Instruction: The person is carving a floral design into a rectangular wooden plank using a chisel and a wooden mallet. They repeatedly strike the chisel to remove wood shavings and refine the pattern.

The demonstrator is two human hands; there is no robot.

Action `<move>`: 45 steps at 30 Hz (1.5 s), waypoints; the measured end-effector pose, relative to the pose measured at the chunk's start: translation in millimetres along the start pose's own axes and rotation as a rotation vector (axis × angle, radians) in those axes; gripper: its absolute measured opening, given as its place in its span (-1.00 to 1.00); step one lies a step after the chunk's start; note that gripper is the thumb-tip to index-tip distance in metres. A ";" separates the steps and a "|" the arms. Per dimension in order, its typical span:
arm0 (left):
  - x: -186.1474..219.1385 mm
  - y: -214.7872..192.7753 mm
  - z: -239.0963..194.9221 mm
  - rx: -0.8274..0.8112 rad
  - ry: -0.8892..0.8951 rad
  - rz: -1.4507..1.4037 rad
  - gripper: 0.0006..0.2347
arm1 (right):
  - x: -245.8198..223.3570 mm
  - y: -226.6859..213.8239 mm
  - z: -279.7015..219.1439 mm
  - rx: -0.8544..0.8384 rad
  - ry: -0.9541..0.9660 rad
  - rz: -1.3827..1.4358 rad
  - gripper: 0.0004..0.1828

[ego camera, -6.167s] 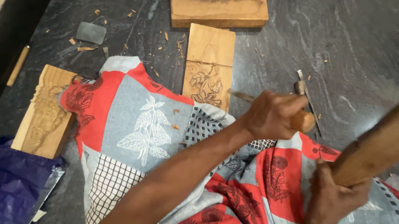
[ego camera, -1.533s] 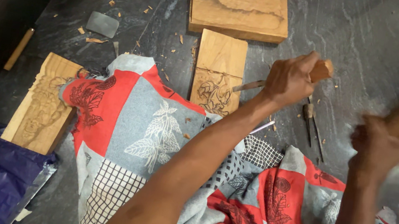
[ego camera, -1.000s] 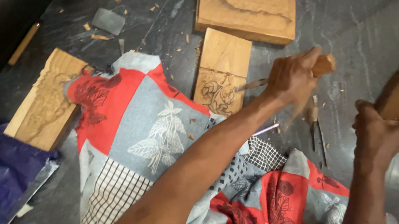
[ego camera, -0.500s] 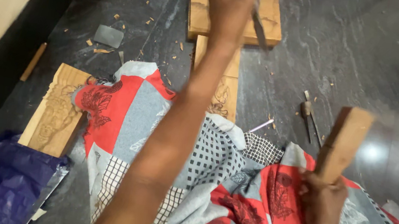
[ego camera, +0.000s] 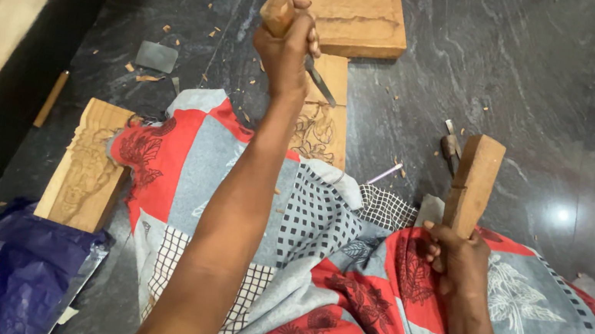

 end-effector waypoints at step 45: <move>-7.3 33.1 -8.9 -0.181 -0.063 0.338 -0.73 | -2.5 -1.1 -0.2 -0.001 -0.006 -0.018 -0.77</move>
Point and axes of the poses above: each hand's wrist, its own z-axis towards the middle knuckle, its own y-axis out of the palm, x = y × z, the point moved 5 cm from there along z, towards the middle knuckle, and after that the axes turned 15 degrees about -z, right-handed, at the moved point
